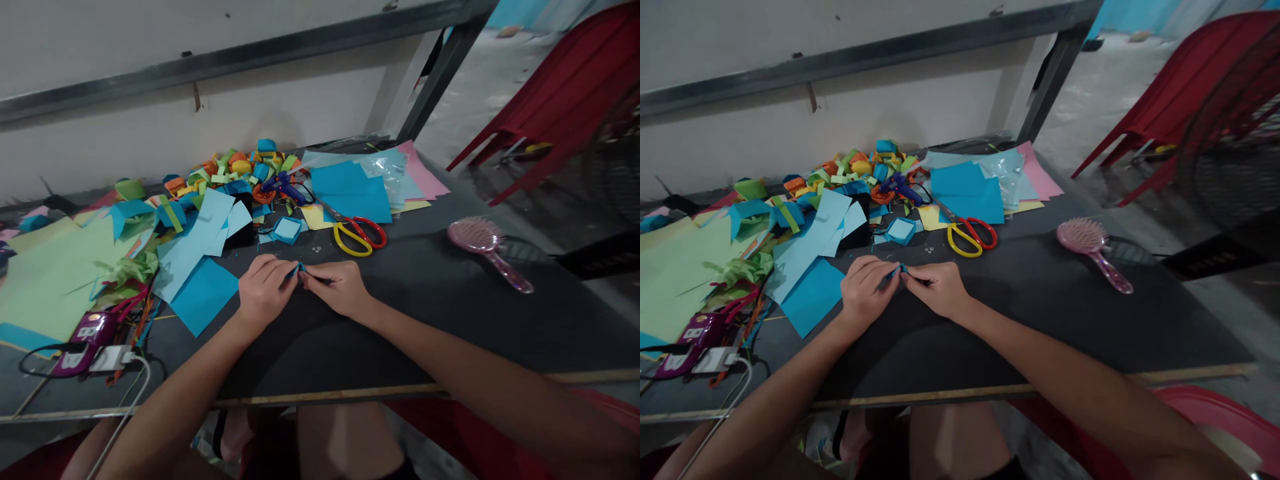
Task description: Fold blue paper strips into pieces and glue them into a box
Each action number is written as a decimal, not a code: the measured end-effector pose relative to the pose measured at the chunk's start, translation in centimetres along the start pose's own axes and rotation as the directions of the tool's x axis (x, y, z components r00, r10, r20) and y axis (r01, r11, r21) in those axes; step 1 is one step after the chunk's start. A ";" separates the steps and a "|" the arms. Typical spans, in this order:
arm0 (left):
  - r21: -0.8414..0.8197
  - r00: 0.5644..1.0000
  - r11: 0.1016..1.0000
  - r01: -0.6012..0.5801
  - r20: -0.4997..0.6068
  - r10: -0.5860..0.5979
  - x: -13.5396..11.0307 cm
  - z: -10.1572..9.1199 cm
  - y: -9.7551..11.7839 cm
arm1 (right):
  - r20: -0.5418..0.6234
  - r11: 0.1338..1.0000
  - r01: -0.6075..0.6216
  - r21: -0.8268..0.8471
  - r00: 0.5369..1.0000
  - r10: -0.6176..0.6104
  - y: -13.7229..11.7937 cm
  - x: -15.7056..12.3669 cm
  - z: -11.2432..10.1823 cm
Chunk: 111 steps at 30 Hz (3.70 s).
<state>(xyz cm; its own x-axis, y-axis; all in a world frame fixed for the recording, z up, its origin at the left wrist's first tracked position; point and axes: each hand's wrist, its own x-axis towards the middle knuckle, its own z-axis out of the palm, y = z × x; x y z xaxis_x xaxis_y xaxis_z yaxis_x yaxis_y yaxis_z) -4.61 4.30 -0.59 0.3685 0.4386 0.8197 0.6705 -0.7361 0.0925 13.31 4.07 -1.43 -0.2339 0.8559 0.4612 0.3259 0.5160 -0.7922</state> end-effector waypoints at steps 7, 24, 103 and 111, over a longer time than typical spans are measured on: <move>0.082 0.998 0.996 -0.020 0.056 0.015 -0.3 -0.2 -0.2 | 0.016 0.999 0.028 -0.034 0.999 -0.027 0.1 -0.2 -0.2; -0.254 0.934 0.902 0.349 0.170 -0.314 0.9 -0.2 0.0 | 0.078 0.968 -0.180 0.175 0.983 0.168 1.1 0.4 -0.4; -0.372 0.741 0.643 0.669 0.397 -0.541 0.2 0.7 -1.3 | 0.062 0.990 0.122 -0.074 0.991 -0.118 1.6 0.7 -0.8; -0.283 0.753 0.712 0.642 0.410 -0.515 0.3 0.6 -1.8 | 0.109 0.986 0.134 -0.104 0.986 -0.122 1.7 0.5 -0.6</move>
<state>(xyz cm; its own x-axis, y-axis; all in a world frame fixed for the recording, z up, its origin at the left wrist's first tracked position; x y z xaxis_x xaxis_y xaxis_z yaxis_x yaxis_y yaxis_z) -5.34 6.09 -0.92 0.1958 0.9207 0.3377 0.5318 -0.3890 0.7522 14.31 5.42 -2.34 -0.3707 0.7775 0.5080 0.3849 0.6264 -0.6778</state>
